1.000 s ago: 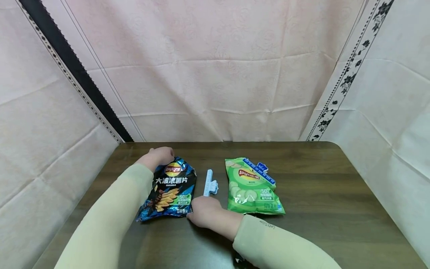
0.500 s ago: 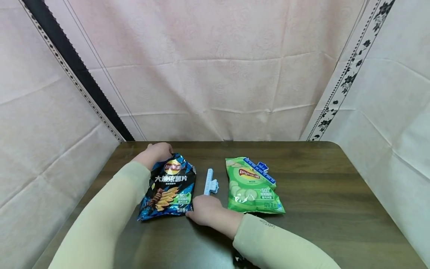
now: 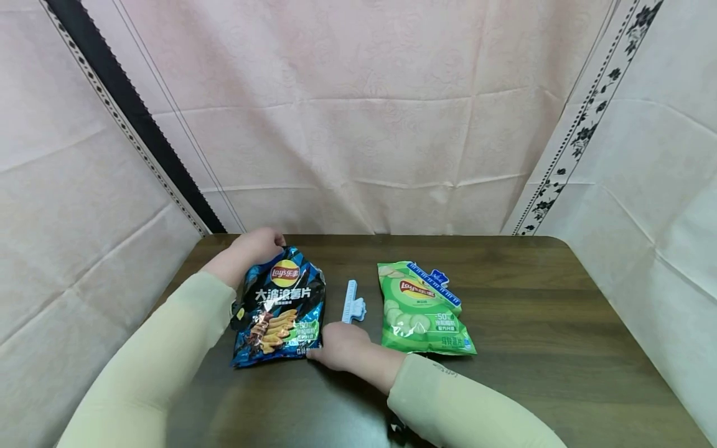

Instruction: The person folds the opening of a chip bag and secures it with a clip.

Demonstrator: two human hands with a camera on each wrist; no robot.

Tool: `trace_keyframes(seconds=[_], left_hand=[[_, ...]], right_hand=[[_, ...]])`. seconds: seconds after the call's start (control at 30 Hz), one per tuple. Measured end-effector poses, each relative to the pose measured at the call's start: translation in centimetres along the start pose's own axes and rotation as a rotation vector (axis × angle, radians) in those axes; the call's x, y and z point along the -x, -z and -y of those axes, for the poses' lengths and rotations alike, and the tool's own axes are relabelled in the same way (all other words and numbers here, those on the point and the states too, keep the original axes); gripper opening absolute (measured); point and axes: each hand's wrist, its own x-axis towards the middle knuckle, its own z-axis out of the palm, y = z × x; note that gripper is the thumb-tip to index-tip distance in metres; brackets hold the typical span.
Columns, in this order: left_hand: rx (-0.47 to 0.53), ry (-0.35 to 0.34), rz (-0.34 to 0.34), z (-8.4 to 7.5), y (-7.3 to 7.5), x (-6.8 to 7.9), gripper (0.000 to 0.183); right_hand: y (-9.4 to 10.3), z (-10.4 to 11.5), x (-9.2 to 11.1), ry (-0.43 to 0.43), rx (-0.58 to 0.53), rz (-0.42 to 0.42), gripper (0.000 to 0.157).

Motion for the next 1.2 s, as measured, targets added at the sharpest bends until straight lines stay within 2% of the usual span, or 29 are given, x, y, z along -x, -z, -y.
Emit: trace_keyframes(seconds=[0.23, 0.47, 0.77, 0.97, 1.2], left_hand=[[-0.016, -0.049, -0.076, -0.4, 1.1, 1.8, 0.019], [-0.022, -0.11, -0.129, -0.7, 2.2, 3.8, 0.02], [-0.073, -0.189, -0.266, -1.5, 3.5, 6.3, 0.018], [-0.071, -0.207, -0.341, -1.8, 3.9, 7.7, 0.02], [-0.05, -0.225, -0.399, -2.2, 4.2, 9.5, 0.021]], right_hand=[[0.2, 0.1, 0.2, 0.022, -0.08, -0.002, 0.038], [0.1, 0.0, 0.0, 0.028, -0.113, -0.005, 0.036], [0.0, -0.3, -0.1, 0.033, -0.162, -0.03, 0.035], [0.3, -0.4, -0.3, 0.056, -0.192, -0.065, 0.033], [0.6, -0.5, -0.5, 0.072, -0.191, -0.106, 0.03]])
